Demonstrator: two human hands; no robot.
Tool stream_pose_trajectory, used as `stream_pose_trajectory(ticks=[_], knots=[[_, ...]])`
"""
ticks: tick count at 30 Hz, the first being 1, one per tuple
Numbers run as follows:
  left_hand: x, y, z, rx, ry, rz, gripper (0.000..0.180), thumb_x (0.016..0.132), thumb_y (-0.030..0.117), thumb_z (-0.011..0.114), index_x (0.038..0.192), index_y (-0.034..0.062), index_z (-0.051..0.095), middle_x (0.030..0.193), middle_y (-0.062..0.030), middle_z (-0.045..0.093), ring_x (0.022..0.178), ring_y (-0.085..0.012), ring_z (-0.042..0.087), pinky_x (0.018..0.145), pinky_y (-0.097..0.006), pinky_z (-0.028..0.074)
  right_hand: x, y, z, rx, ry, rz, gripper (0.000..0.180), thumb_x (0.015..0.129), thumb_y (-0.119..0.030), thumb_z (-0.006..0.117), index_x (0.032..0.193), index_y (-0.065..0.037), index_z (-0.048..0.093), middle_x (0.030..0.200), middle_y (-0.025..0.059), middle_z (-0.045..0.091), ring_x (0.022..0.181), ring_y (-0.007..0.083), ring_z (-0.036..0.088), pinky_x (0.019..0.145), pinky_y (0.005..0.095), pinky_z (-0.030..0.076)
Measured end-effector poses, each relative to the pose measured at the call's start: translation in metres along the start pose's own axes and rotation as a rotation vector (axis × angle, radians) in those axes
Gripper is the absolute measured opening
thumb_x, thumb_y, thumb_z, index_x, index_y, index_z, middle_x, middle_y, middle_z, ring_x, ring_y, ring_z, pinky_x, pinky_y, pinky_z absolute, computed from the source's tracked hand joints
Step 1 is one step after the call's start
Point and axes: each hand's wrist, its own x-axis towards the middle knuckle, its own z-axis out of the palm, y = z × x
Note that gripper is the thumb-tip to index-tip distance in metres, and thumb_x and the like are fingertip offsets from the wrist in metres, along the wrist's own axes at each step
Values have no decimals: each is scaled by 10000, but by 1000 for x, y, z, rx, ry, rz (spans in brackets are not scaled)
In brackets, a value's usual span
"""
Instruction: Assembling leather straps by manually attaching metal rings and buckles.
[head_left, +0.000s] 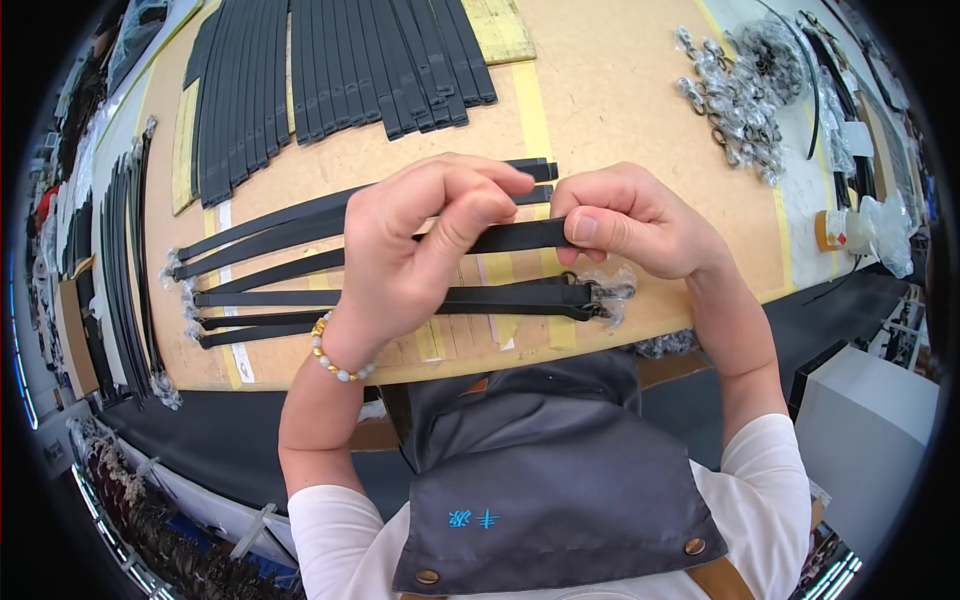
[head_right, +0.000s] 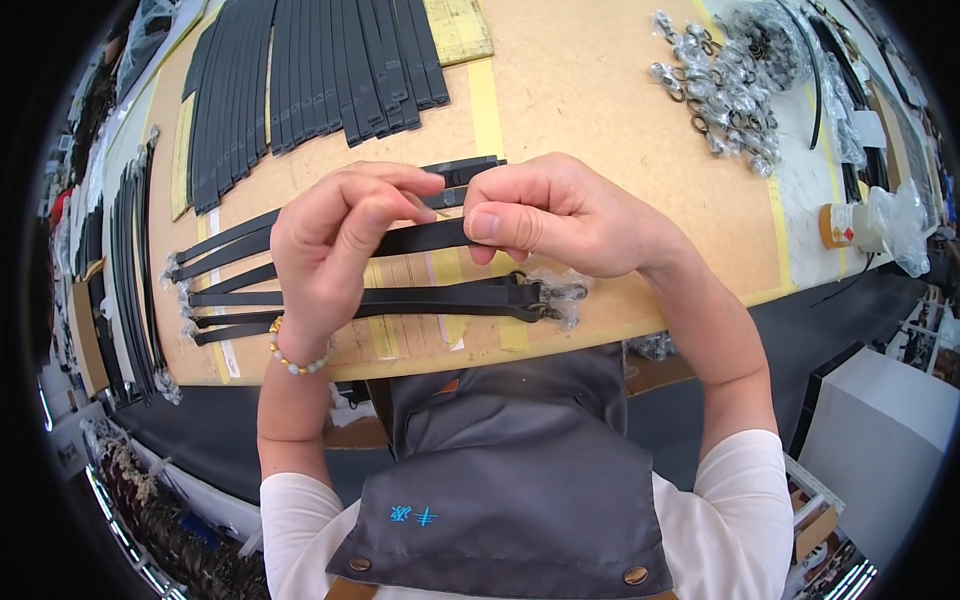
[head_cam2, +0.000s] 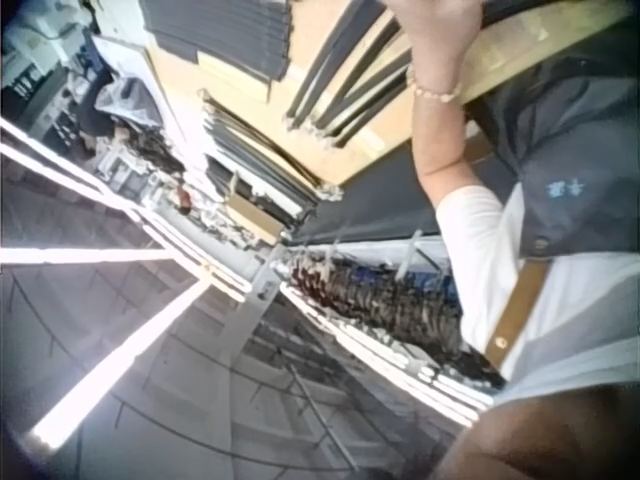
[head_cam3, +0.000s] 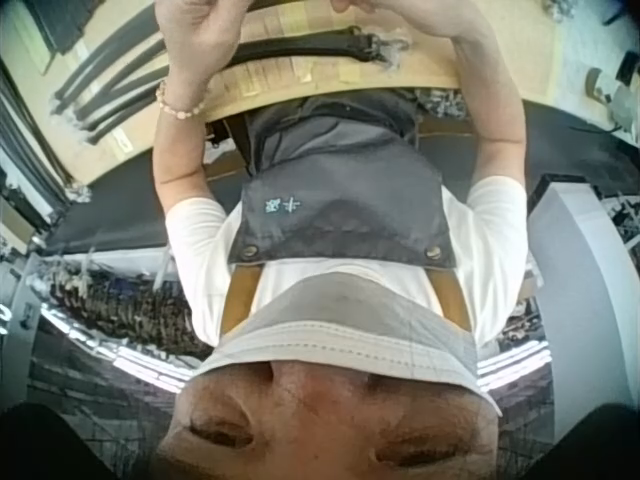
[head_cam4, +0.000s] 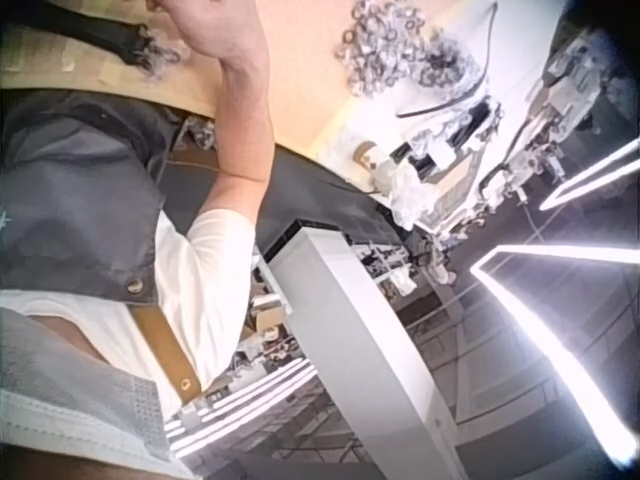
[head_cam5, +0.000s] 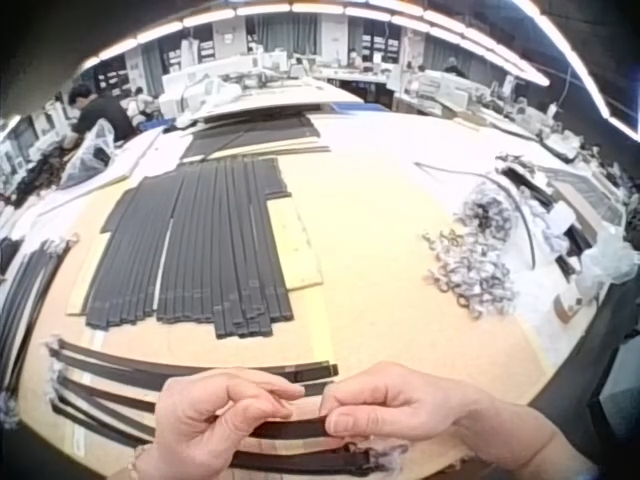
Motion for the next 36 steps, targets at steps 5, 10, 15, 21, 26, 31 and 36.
stream_pose_trajectory(ticks=[5, 10, 15, 21, 26, 31, 36], knots=[[-2, 10, -2, -153, -110, -361, 124, 928, 85, 681, 911, -37, 688, 840, -49, 714, 733, -75, 636, 678, -231, 519, 2, 1, 4, 8, 13, 0, 296, 1056, -261, 588, 904, -25, 684, 764, -23, 642, 666, 50, 500, 601, 238, 419], [0, 13, 0, -215, -252, -559, 110, 833, 68, 631, 858, -25, 683, 748, 4, 648, 703, -42, 569, 642, -213, 449, 4, 6, 5, -66, -3, 51, 274, 1042, -240, 610, 906, -18, 693, 756, -13, 652, 653, 54, 497, 590, 246, 415], [0, 6, -2, -302, -284, -662, 85, 823, 53, 623, 846, -15, 668, 746, 15, 635, 686, -14, 543, 604, -194, 410, 8, 7, 11, -203, 26, -57, 267, 1026, -249, 633, 912, -19, 706, 708, 6, 624, 640, 77, 505, 570, 273, 414], [0, 3, -1, -391, -284, -695, 29, 818, 26, 627, 813, 4, 644, 723, 65, 560, 652, 13, 452, 562, -189, 342, 9, 10, 12, -271, 56, -82, 263, 1013, -245, 649, 891, -18, 703, 691, 27, 608, 621, 88, 496, 557, 281, 403], [0, 2, 0, -431, -291, -717, 18, 808, -3, 630, 796, 10, 631, 729, 81, 532, 669, 14, 424, 572, -190, 329, 8, 14, 13, -302, 68, -90, 262, 1012, -243, 649, 891, -17, 701, 690, 27, 610, 613, 92, 495, 553, 281, 403], [-2, 4, 1, -323, -319, -626, 47, 776, 10, 646, 820, 6, 630, 760, 68, 556, 706, 15, 444, 601, -194, 346, 8, 11, 13, -254, 70, -85, 261, 1018, -241, 641, 899, -18, 705, 689, 11, 614, 611, 76, 488, 549, 274, 397], [5, 16, 0, -392, -276, -666, 69, 771, 22, 645, 837, 8, 628, 760, 68, 549, 702, 11, 445, 602, -200, 342, 6, 13, 11, -105, 50, 27, 280, 1032, -258, 627, 895, -30, 715, 691, -23, 613, 616, 38, 463, 543, 244, 367]])
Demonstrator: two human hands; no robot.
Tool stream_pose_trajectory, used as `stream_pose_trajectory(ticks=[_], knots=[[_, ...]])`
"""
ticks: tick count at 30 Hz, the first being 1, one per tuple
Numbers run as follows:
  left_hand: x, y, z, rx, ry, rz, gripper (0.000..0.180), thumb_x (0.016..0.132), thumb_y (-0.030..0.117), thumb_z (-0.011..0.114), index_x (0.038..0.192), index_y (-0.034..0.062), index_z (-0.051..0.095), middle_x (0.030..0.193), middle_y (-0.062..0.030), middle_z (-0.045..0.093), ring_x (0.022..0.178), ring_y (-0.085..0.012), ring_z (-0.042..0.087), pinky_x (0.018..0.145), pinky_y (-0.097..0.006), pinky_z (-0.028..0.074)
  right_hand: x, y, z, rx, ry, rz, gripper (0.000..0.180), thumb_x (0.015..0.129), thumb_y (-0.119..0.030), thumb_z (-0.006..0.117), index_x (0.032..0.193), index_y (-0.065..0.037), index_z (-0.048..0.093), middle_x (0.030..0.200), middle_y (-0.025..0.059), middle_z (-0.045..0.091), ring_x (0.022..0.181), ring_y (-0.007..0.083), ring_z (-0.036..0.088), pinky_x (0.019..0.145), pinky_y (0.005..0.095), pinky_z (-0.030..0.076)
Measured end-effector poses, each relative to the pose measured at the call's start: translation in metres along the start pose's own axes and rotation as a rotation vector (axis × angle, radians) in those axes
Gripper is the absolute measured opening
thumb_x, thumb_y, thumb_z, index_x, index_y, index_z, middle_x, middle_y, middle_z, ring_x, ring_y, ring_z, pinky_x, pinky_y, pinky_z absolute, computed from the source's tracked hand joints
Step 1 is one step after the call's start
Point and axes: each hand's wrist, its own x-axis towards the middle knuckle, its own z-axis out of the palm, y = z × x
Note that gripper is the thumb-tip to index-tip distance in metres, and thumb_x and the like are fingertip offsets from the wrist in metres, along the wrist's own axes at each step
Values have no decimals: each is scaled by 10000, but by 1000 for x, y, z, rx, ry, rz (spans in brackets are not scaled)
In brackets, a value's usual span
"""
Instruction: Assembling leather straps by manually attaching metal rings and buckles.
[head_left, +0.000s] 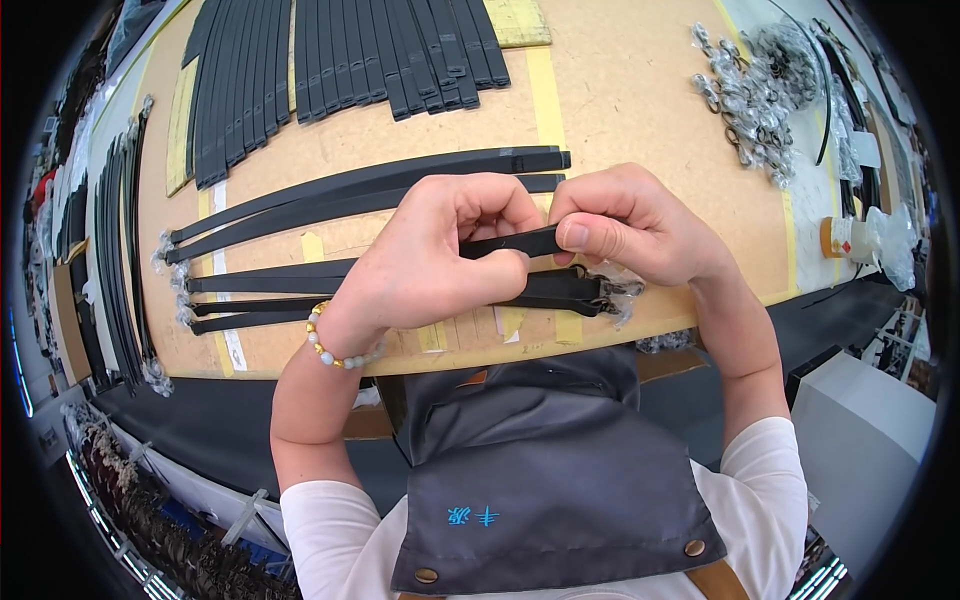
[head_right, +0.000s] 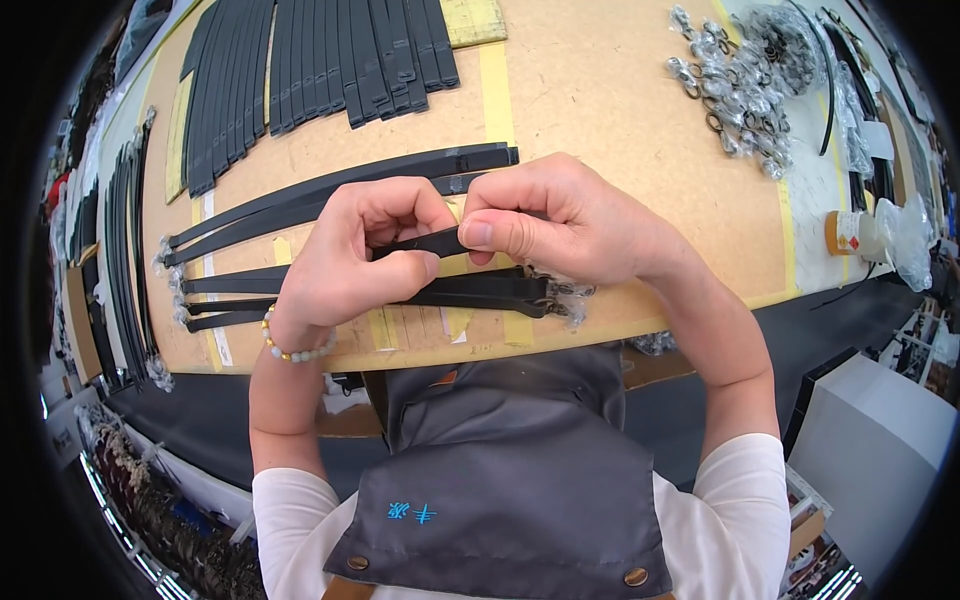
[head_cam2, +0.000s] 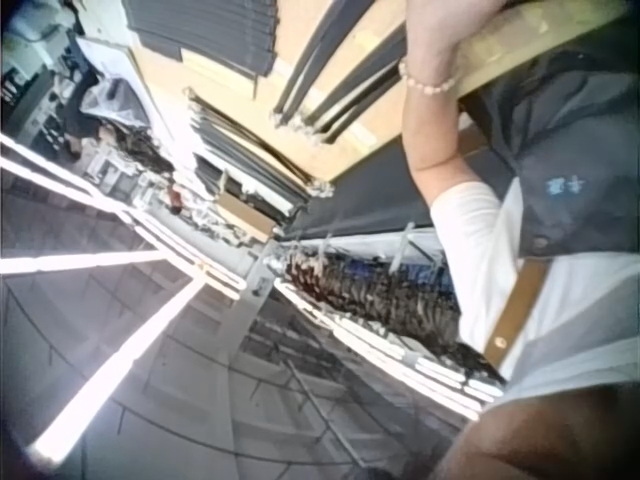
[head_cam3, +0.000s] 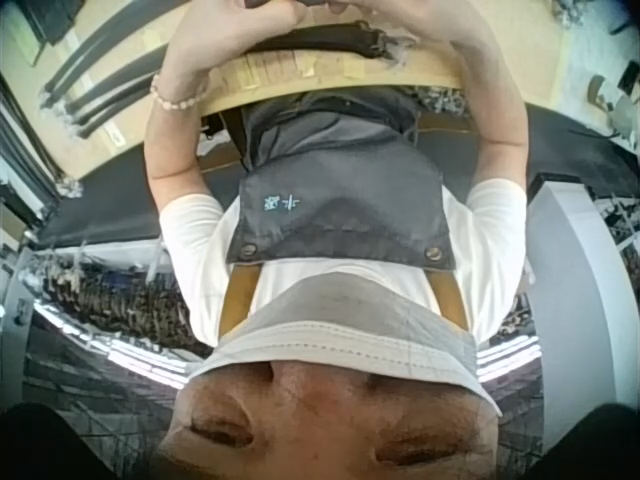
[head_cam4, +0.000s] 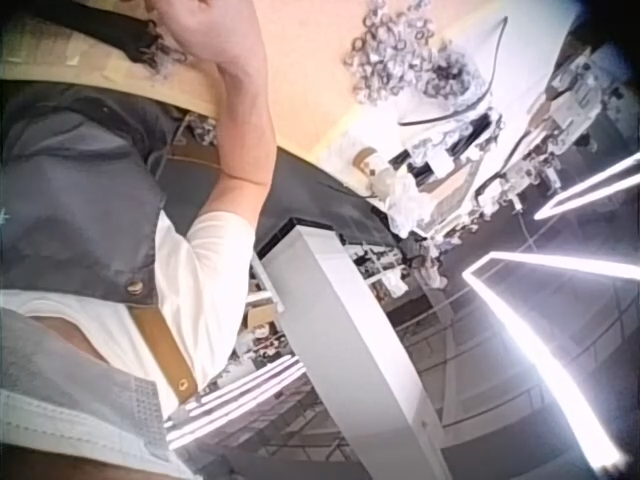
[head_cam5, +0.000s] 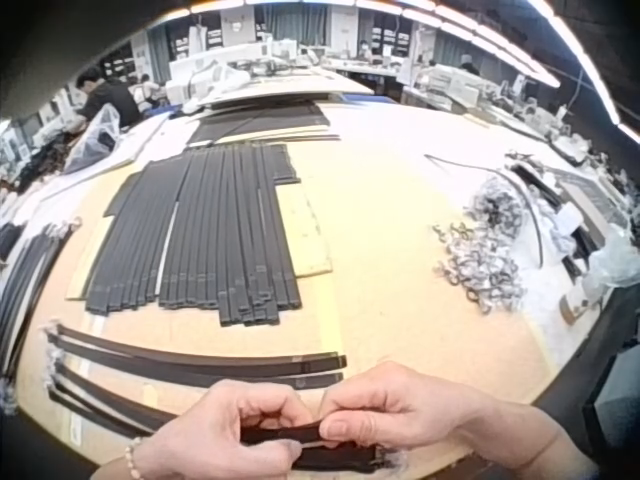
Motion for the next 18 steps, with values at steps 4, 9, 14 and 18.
stream_pose_trajectory(ticks=[4, 9, 14, 18], knots=[[0, -3, 0, -3, 7, -7, 65, 778, 33, 655, 834, 15, 626, 749, 80, 524, 679, 7, 430, 590, -201, 323, 2, 0, 2, 1, -4, -23, 289, 1035, -265, 622, 896, -28, 713, 663, -34, 578, 604, 37, 445, 537, 245, 354], [0, -8, -3, 94, 33, -10, 44, 829, 36, 626, 843, 15, 663, 727, 41, 585, 667, 6, 486, 581, -190, 358, 1, 0, 0, -32, -19, -13, 301, 1037, -274, 620, 893, -27, 711, 656, -28, 579, 604, 47, 462, 541, 247, 368], [4, -13, -4, 142, 15, -39, 126, 877, 44, 586, 876, -16, 697, 710, -21, 654, 670, -35, 570, 599, -216, 445, 0, -5, -4, -27, -112, 69, 319, 1024, -304, 648, 871, -30, 708, 659, -16, 605, 587, 58, 472, 528, 264, 384], [21, -28, -10, 658, 336, 439, 53, 862, 7, 660, 892, -31, 682, 757, -65, 661, 696, -144, 619, 638, -287, 493, -2, -6, -17, -294, -195, 122, 333, 977, -341, 698, 844, -35, 702, 624, 28, 594, 557, 113, 515, 528, 306, 419]])
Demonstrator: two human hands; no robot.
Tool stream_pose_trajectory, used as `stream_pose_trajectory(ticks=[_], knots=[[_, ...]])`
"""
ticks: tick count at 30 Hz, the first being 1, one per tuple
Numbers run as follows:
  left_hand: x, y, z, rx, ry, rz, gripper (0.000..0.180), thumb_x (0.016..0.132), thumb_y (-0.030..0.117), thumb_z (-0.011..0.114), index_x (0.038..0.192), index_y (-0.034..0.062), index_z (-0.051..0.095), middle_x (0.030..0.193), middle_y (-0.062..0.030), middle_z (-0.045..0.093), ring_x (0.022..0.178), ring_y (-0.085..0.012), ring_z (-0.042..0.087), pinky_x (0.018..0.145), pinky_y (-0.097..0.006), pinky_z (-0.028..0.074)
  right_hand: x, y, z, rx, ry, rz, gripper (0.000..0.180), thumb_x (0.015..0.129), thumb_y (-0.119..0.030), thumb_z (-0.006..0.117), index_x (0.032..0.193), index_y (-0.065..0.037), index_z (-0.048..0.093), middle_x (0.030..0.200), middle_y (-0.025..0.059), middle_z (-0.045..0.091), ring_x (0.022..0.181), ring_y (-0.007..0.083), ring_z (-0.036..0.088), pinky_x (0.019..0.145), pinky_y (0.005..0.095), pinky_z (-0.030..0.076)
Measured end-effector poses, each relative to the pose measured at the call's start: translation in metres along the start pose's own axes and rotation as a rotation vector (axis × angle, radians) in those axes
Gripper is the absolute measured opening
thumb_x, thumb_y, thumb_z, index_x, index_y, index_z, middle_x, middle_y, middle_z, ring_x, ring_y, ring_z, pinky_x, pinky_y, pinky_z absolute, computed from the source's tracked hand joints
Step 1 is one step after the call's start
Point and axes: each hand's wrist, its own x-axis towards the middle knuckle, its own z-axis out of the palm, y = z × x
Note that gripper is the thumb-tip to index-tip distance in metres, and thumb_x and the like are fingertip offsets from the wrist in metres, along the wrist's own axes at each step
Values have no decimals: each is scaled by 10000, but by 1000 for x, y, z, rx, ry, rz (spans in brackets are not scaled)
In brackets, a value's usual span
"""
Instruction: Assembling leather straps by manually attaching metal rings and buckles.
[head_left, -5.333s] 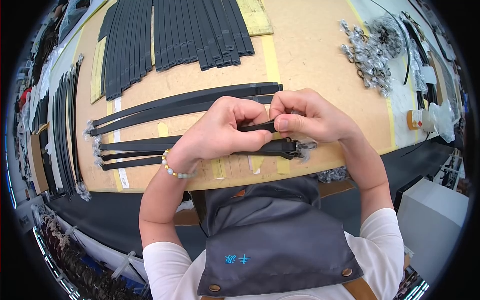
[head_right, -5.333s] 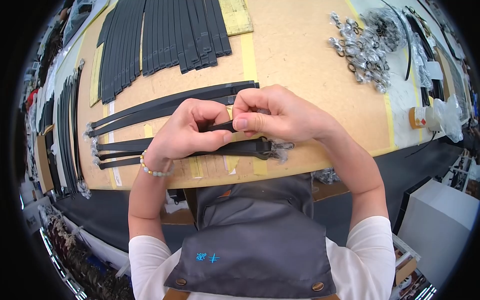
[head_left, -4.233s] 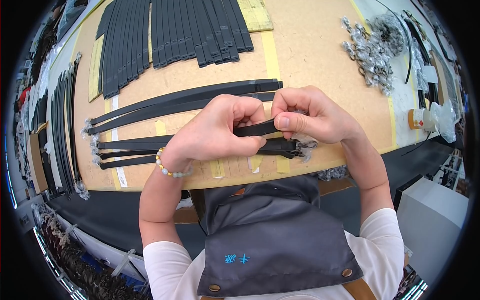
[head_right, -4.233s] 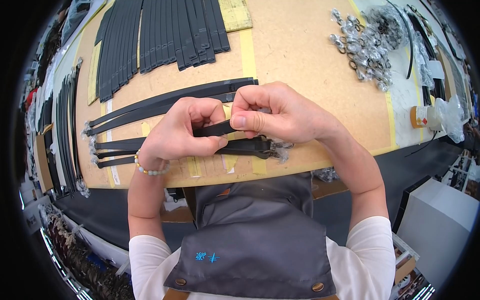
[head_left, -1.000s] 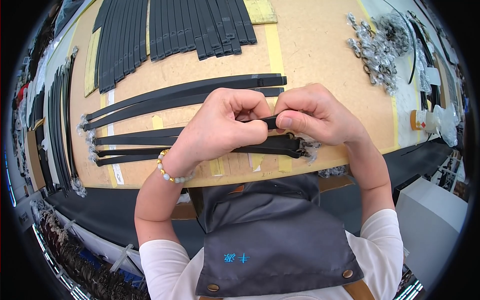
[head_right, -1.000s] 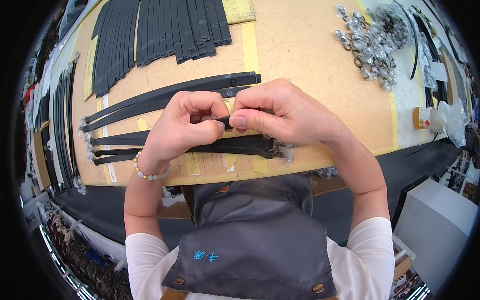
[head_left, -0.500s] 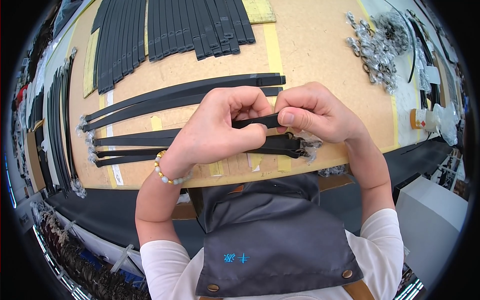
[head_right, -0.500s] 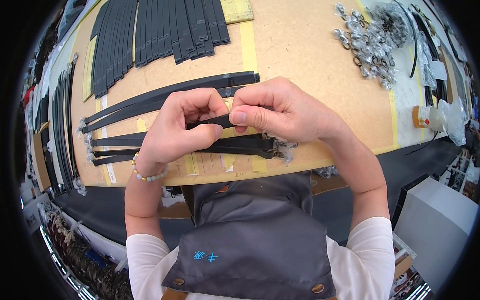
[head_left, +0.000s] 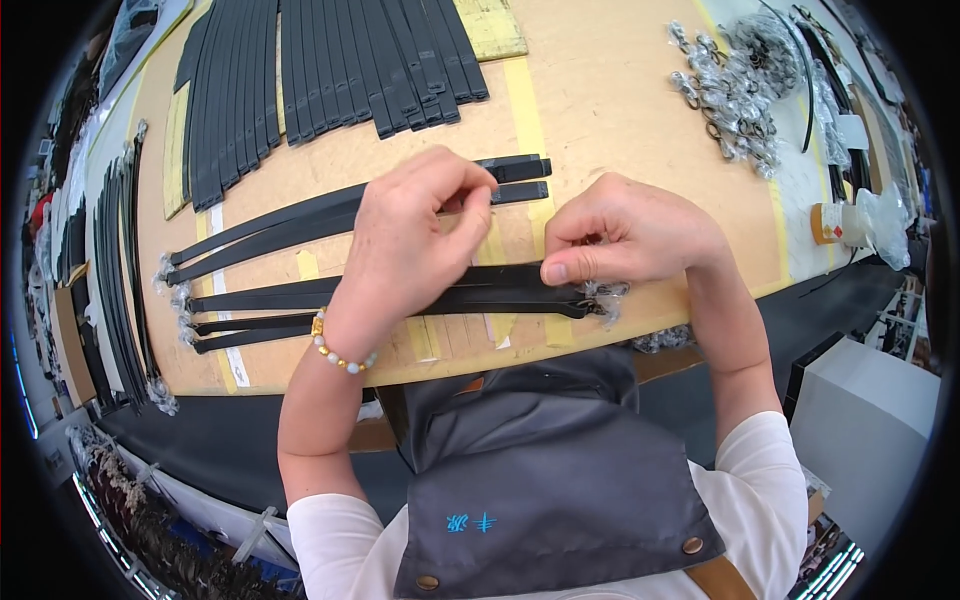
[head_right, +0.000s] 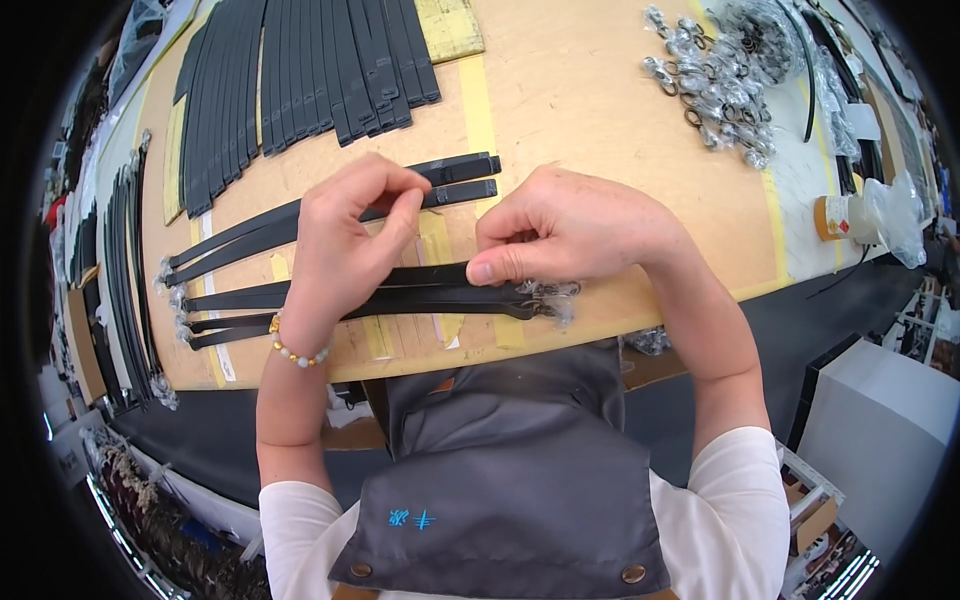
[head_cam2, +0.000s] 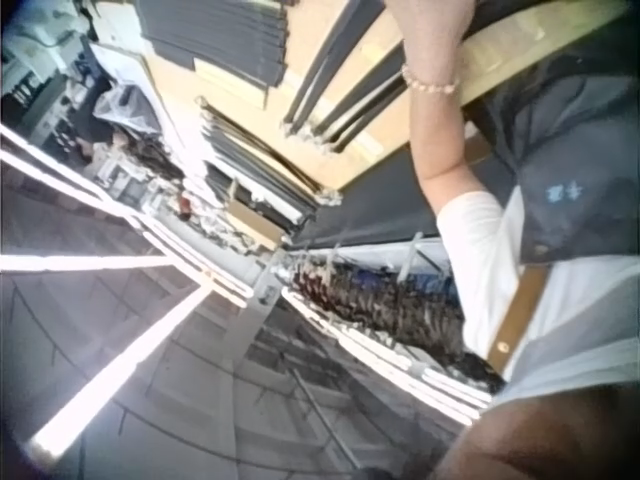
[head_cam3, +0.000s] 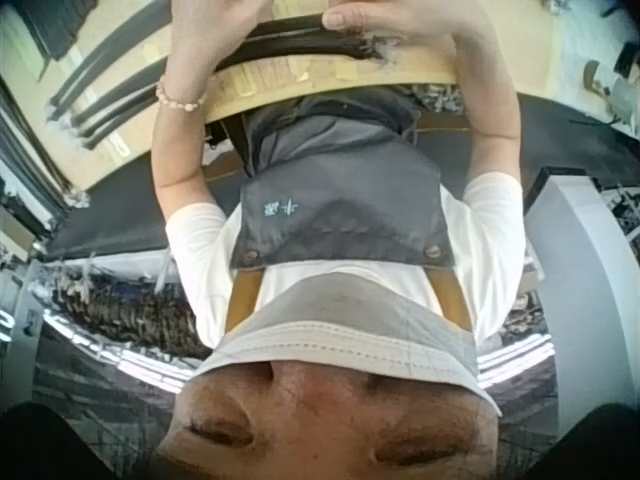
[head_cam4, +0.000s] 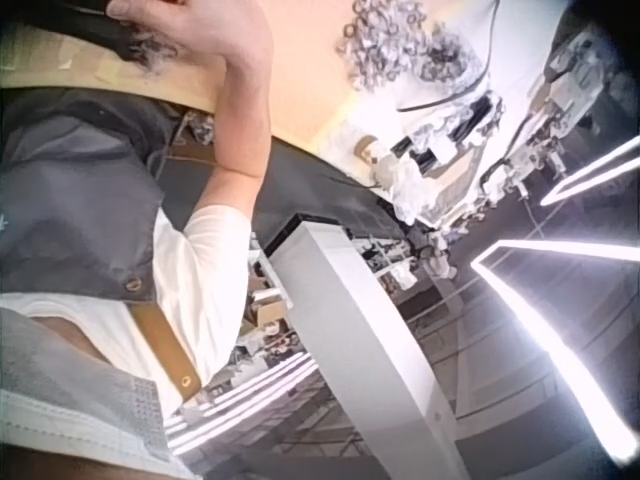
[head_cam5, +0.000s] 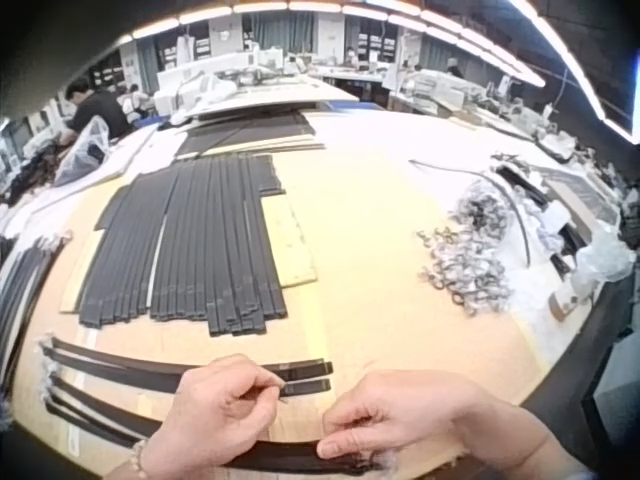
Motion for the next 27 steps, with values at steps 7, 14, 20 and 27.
stream_pose_trajectory(ticks=[7, 14, 20, 27], knots=[[8, -17, 10, 311, -67, 129, 152, 777, 64, 784, 893, 28, 691, 862, -100, 614, 921, -302, 596, 838, -400, 502, -8, 3, -2, -385, 169, 49, 269, 891, -301, 769, 843, -46, 698, 752, 92, 662, 673, 211, 640, 634, 363, 500], [9, -12, 11, 325, -54, 98, 191, 799, 48, 786, 925, -2, 650, 897, -114, 616, 874, -293, 592, 790, -376, 493, -61, 50, -70, -398, 1053, 281, 188, 954, -198, 706, 1032, -27, 699, 893, 39, 730, 825, 124, 659, 769, 286, 528], [13, -9, 7, 370, -38, 191, 195, 746, 51, 777, 855, 10, 620, 857, -122, 585, 829, -312, 561, 771, -392, 489, -69, 78, -106, -806, 1070, 415, 208, 886, -177, 718, 1066, -74, 710, 959, 78, 742, 1000, 257, 662, 853, 390, 548], [6, -3, 1, 155, 75, 69, 223, 799, 87, 785, 935, 3, 630, 859, -124, 668, 784, -238, 669, 703, -332, 550, -37, 71, -82, -870, 1046, 364, 192, 811, -140, 684, 992, -80, 696, 840, 140, 669, 987, 340, 640, 847, 428, 542]])
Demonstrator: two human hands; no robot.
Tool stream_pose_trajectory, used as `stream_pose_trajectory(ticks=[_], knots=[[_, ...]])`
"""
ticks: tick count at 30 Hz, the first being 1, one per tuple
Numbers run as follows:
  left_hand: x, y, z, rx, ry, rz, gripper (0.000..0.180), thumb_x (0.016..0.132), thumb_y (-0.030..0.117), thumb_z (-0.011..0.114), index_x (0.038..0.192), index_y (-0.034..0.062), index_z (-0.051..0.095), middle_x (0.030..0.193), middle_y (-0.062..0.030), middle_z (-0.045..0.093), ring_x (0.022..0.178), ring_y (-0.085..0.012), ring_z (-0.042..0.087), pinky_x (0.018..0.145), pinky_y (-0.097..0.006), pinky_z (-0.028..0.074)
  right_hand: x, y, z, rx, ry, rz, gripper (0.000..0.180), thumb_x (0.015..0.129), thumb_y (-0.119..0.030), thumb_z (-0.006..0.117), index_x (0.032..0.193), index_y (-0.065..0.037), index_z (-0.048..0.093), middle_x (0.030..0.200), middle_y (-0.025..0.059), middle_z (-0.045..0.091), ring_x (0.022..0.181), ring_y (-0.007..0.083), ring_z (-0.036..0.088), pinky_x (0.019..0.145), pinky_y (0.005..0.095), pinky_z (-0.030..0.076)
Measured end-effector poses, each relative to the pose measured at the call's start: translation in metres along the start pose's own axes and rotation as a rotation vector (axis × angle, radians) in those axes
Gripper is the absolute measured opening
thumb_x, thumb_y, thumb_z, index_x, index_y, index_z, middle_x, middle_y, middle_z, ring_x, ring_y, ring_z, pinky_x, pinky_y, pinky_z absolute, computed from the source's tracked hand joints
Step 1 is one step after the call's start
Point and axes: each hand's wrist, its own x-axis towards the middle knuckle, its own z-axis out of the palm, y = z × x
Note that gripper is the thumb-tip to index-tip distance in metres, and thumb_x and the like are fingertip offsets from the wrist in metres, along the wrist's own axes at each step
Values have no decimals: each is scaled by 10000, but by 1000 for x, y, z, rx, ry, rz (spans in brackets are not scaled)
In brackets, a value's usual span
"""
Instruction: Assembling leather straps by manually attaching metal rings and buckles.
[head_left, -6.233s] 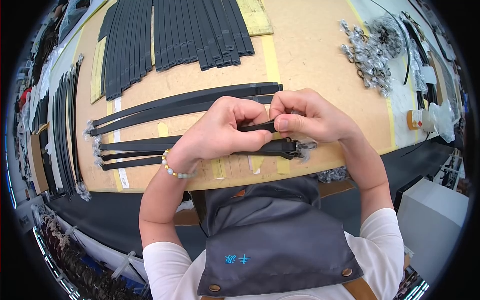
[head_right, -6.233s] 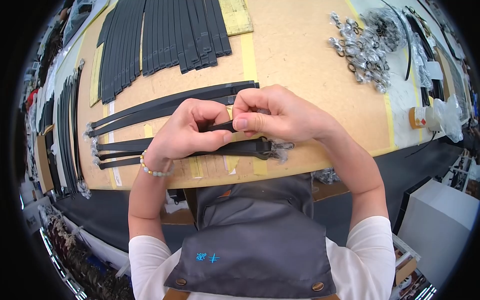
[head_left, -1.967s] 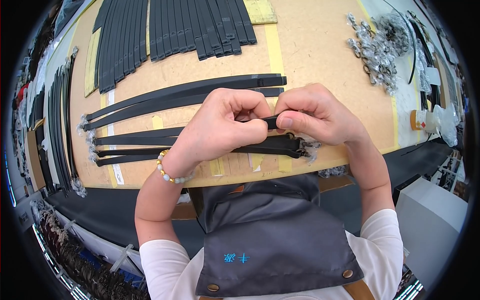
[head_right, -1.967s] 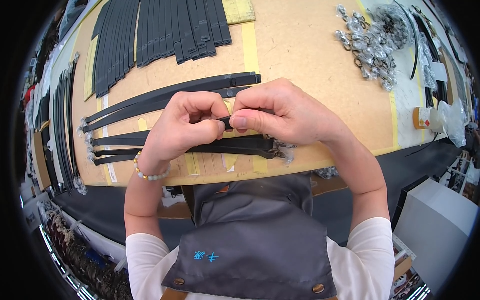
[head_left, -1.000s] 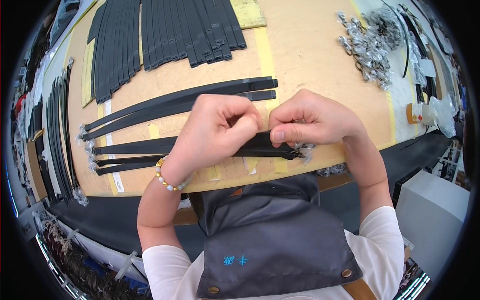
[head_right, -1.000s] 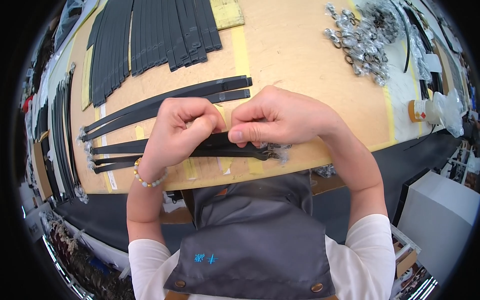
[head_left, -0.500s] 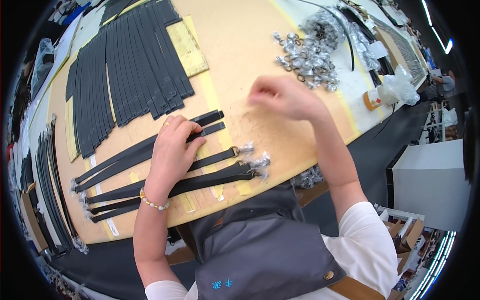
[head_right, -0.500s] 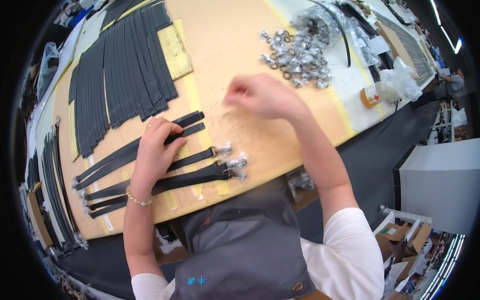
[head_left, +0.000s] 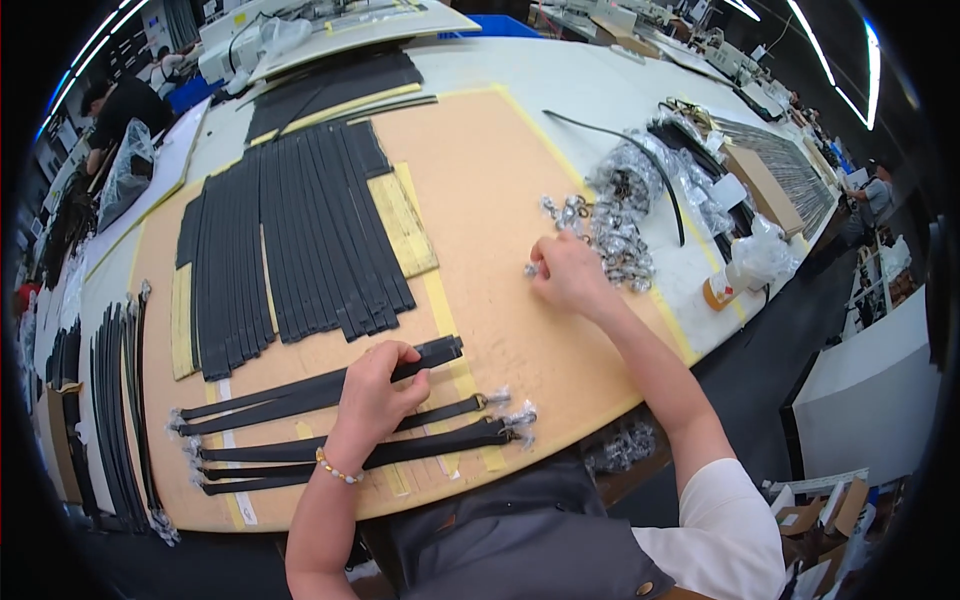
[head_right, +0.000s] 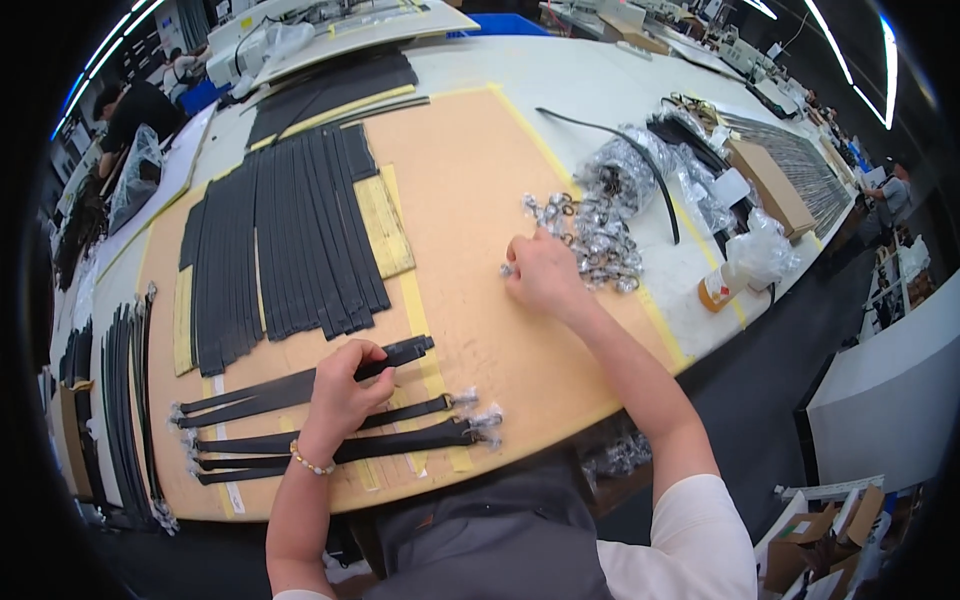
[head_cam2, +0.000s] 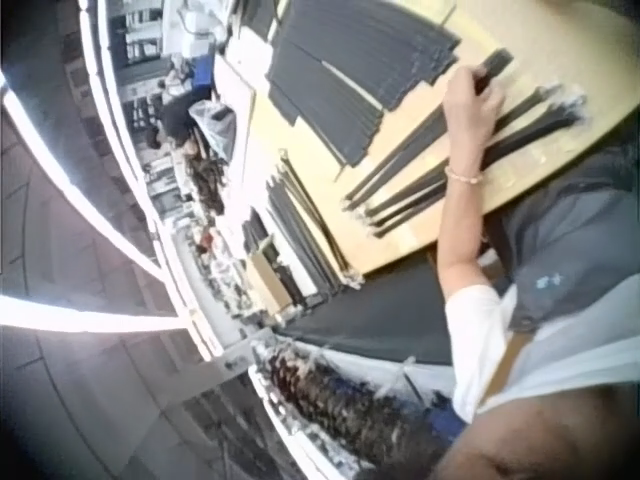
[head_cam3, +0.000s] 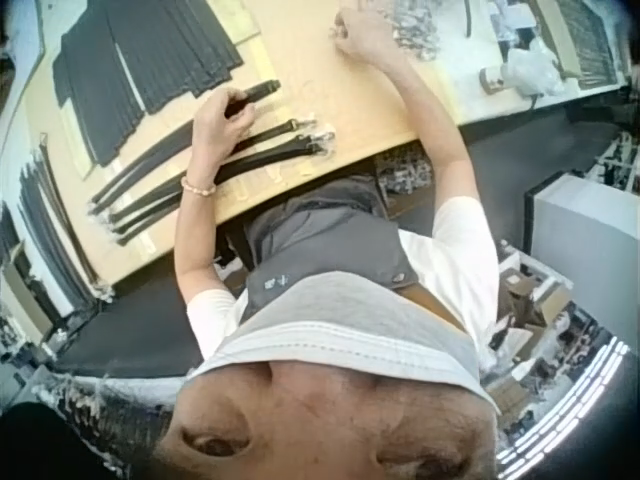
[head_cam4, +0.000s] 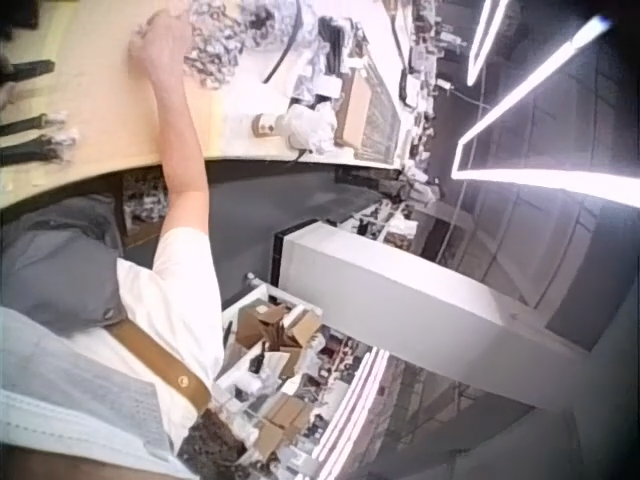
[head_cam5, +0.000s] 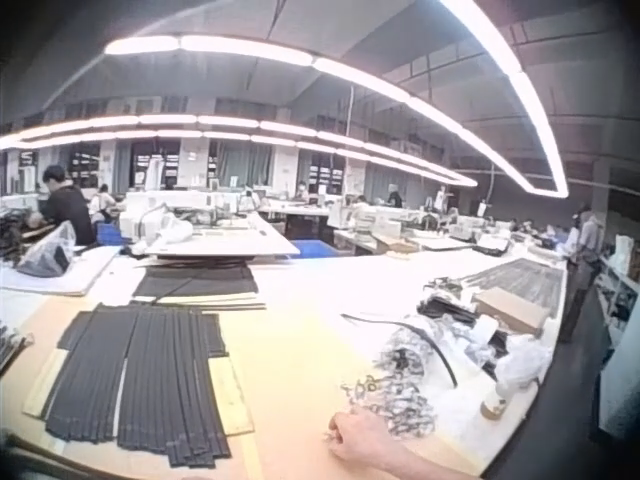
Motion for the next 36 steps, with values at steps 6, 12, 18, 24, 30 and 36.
stream_pose_trajectory(ticks=[6, 12, 18, 24, 30, 36], knots=[[1, 14, -6, -240, 69, -34, 231, 853, 78, 773, 1051, 12, 674, 807, -36, 672, 677, -66, 605, 596, -225, 507, -5, -39, -15, -14, -228, -10, 223, 791, -198, 687, 959, -52, 693, 898, 162, 699, 861, 375, 686, 797, 451, 549], [-1, 5, -14, -504, -6, -102, 235, 894, 7, 756, 1113, -2, 671, 958, -3, 692, 855, -55, 629, 762, -209, 516, -7, -75, -28, 1097, -480, 136, 161, 866, -88, 682, 1010, -41, 627, 918, 59, 684, 849, 200, 712, 706, 332, 555], [-7, 9, -17, -757, 82, -141, 232, 893, 6, 763, 1110, -9, 684, 987, -7, 690, 871, -59, 636, 769, -215, 521, -23, -124, -18, 2004, -496, -83, 271, 875, 22, 664, 1074, -108, 536, 1006, 59, 600, 869, 156, 687, 749, 262, 578], [-6, 14, -17, -784, 82, -158, 197, 908, -20, 726, 1096, -14, 671, 952, 7, 672, 815, -39, 600, 697, -198, 495, -40, -133, 7, 1998, -627, -5, 233, 883, 23, 682, 985, -104, 515, 969, 77, 625, 838, 176, 686, 703, 263, 555], [-2, 10, -14, -781, 86, -165, 194, 908, -10, 721, 1097, -2, 675, 886, 27, 656, 728, -10, 553, 618, -181, 443, -34, -119, 10, 2051, -627, -61, 112, 965, -74, 682, 1034, -86, 595, 1057, 92, 679, 944, 166, 692, 827, 306, 545], [-7, 10, -13, -749, 104, -145, 201, 891, -10, 735, 1084, 0, 679, 868, 34, 652, 714, 2, 536, 600, -177, 433, -38, -118, 22, 2057, -577, -115, 119, 960, -38, 685, 1041, -85, 611, 1062, 89, 681, 960, 163, 686, 831, 297, 538]])
